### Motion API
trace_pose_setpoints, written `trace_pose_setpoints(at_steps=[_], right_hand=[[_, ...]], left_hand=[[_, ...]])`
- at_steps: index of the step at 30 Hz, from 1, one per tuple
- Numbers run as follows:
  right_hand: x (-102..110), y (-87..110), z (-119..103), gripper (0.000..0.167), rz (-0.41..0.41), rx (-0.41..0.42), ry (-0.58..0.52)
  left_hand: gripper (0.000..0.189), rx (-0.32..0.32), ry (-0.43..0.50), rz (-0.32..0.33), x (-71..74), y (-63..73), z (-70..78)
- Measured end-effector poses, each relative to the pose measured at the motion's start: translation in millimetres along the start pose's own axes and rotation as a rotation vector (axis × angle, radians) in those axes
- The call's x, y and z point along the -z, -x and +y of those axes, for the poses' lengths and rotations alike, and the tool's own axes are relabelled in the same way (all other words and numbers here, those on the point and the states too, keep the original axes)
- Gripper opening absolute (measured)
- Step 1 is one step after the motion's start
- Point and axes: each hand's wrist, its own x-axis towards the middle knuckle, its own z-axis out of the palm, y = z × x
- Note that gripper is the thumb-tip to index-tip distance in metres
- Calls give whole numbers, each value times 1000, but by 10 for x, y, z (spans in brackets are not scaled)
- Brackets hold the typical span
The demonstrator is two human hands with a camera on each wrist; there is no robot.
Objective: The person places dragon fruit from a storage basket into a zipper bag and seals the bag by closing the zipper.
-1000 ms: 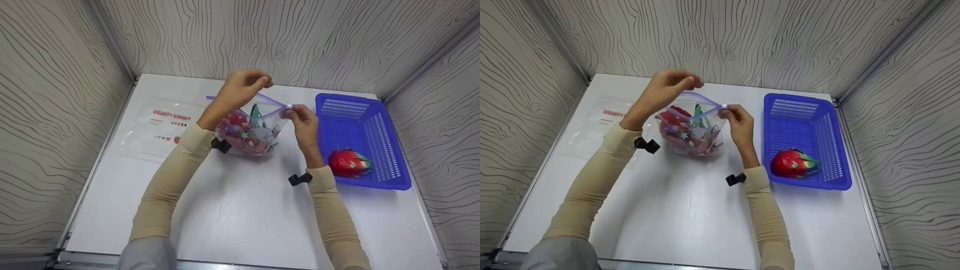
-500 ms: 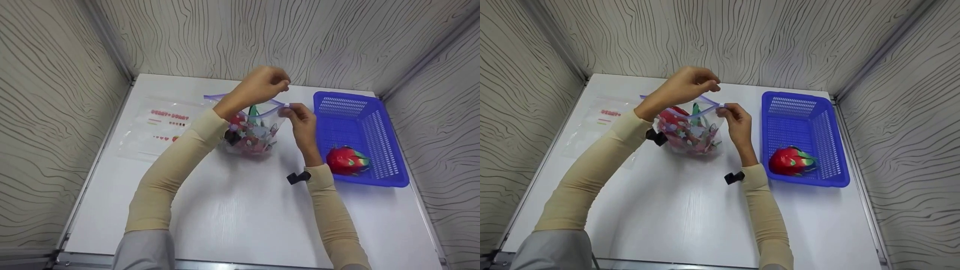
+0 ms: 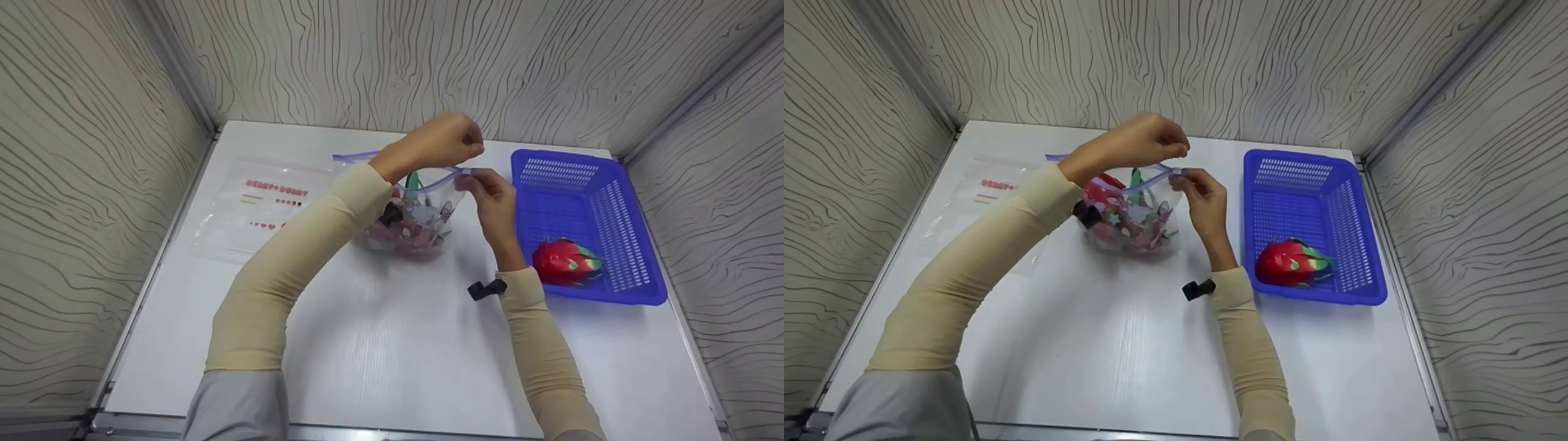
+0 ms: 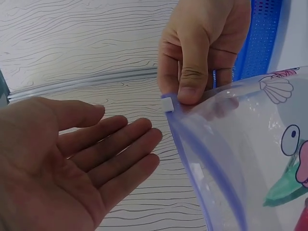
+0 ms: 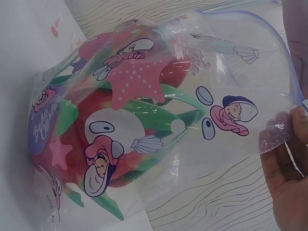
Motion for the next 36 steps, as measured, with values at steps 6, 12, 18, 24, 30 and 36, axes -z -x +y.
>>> trace_pose_setpoints(at_steps=[6, 12, 18, 24, 30, 36], right_hand=[[11, 8, -15, 10, 11, 6, 25], [10, 12, -23, 10, 22, -9, 34], [-2, 6, -26, 9, 37, -36, 57], [-1, 15, -25, 12, 52, -51, 82], [-1, 29, -54, 11, 54, -69, 72], [-3, 22, -69, 13, 46, -38, 56]], left_hand=[[29, 11, -26, -52, 1, -64, 46], [25, -16, -99, -62, 15, -102, 39], [23, -11, -132, -111, -9, -139, 5], [21, 30, -148, -146, -39, -144, -12], [20, 54, -153, -149, -50, -132, -5], [21, 93, -128, -156, -42, -138, -1]])
